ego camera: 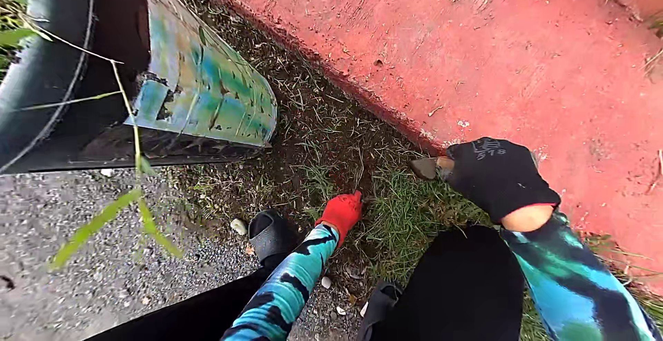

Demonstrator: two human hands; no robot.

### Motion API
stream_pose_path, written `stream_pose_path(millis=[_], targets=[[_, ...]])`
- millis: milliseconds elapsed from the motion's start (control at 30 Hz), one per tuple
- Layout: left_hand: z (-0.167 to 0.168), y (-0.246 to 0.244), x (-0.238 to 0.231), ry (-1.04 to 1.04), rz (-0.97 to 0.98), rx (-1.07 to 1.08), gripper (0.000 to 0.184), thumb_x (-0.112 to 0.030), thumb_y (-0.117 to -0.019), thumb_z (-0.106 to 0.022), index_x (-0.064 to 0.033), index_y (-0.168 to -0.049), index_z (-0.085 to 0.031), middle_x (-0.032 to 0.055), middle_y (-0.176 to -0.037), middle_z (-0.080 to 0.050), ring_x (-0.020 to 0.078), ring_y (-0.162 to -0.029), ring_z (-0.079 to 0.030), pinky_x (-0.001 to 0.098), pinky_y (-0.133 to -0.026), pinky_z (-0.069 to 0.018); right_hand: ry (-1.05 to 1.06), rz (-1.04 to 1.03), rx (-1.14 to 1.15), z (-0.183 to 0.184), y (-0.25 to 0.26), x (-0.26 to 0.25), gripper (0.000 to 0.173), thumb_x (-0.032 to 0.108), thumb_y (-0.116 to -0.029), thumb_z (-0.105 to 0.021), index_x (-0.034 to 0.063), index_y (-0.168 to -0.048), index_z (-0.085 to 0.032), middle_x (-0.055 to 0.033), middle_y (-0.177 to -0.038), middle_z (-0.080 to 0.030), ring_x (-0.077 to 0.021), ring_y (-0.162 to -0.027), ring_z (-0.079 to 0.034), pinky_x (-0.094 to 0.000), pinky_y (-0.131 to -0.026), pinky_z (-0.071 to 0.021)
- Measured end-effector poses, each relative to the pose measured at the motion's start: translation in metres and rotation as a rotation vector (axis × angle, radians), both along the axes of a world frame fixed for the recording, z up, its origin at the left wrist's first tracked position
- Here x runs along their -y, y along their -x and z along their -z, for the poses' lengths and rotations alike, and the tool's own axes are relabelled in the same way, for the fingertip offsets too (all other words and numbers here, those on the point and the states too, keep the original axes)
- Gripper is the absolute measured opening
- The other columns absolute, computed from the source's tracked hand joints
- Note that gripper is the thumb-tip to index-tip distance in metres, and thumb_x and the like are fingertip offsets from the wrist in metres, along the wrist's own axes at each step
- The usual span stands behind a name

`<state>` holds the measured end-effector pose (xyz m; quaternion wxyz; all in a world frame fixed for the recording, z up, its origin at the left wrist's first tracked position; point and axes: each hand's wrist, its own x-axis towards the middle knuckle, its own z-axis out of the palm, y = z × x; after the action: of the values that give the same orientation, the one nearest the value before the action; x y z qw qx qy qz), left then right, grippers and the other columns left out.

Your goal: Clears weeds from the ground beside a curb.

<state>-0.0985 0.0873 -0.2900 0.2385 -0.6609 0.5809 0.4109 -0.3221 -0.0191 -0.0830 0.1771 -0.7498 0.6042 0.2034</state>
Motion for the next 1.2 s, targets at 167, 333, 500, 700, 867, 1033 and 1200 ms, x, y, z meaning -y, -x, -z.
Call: stream_pose_path(millis=[167,333,500,700,867,1033,1200], targets=[[-0.032,-0.007,-0.021,-0.017,0.176,-0.068,0.047,-0.031,-0.1109,-0.04,-0.002,-0.147,-0.048,0.0293,-0.132,-0.062,0.0472,-0.126,-0.059,0.0647,-0.1,-0.0484,-0.01,0.005,-0.007,-0.003,-0.006,-0.002,0.02,0.031,-0.0926,-0.073,0.0108,-0.091,-0.07,-0.0179,-0.08,-0.068,-0.0413,-0.076,-0.069,-0.0602,-0.056,-0.0497],[-0.022,0.005,0.028,0.243,-0.018,0.016,0.057,-0.044,-0.1061,-0.052,-0.0097,-0.151,-0.048,0.0254,-0.153,-0.047,0.0482,-0.139,-0.047,0.0686,-0.101,-0.0476,-0.011,-0.011,-0.026,-0.002,-0.01,0.003,0.024,0.036,-0.094,-0.07,0.0121,-0.092,-0.072,-0.0175,-0.084,-0.07,-0.0409,-0.081,-0.07,-0.0614,-0.059,-0.0505],[0.032,0.011,0.047,0.282,-0.086,0.041,0.059,-0.032,-0.103,-0.06,-0.0204,-0.158,-0.041,0.0231,-0.165,-0.03,0.0533,-0.145,-0.036,0.0704,-0.102,-0.0465,0.001,-0.003,0.016,0.002,0.007,0.003,0.021,0.033,-0.0895,-0.075,0.0126,-0.091,-0.07,-0.0164,-0.078,-0.067,-0.0404,-0.074,-0.068,-0.0604,-0.054,-0.0488],[0.053,-0.016,0.059,0.35,-0.345,-0.201,0.038,-0.023,-0.1059,-0.058,-0.0015,-0.137,-0.06,0.0309,-0.142,-0.054,0.0485,-0.13,-0.055,0.0636,-0.109,-0.0439,-0.038,0.095,0.253,0.04,0.113,0.013,0.038,0.04,-0.0932,-0.074,0.0206,-0.126,-0.072,-0.0149,-0.097,-0.074,-0.0362,-0.086,-0.07,-0.0645,-0.073,-0.0524],[0.048,-0.025,0.057,0.31,-0.56,-0.245,0.046,-0.032,-0.107,-0.056,0.004,-0.136,-0.058,0.0319,-0.137,-0.058,0.0476,-0.128,-0.057,0.0632,-0.109,-0.0427,-0.096,0.718,0.686,0.081,0.163,-0.079,0.056,0.042,-0.0883,-0.074,0.0147,-0.136,-0.066,-0.0074,-0.099,-0.074,-0.0158,-0.062,-0.066,-0.0387,-0.052,-0.0579],[0.054,-0.027,0.049,0.309,-0.696,-0.191,0.045,-0.035,-0.1076,-0.054,0.0034,-0.131,-0.059,0.032,-0.122,-0.064,0.049,-0.116,-0.062,0.0668,-0.099,-0.0474,-0.235,0.744,0.788,0.202,0.033,-0.079,0.05,0.031,-0.0924,-0.075,0.0061,-0.135,-0.065,-0.015,-0.11,-0.073,-0.022,-0.089,-0.072,-0.0438,-0.083,-0.0604],[0.061,-0.032,0.044,0.275,-0.737,-0.167,0.051,-0.044,-0.1073,-0.052,0.0018,-0.128,-0.06,0.0309,-0.117,-0.065,0.0476,-0.112,-0.063,0.0666,-0.095,-0.0491,-0.235,0.755,0.836,0.204,0.057,-0.092,0.051,0.028,-0.0927,-0.075,0.0069,-0.138,-0.064,-0.0127,-0.112,-0.073,-0.0183,-0.085,-0.072,-0.04,-0.077,-0.0619]])
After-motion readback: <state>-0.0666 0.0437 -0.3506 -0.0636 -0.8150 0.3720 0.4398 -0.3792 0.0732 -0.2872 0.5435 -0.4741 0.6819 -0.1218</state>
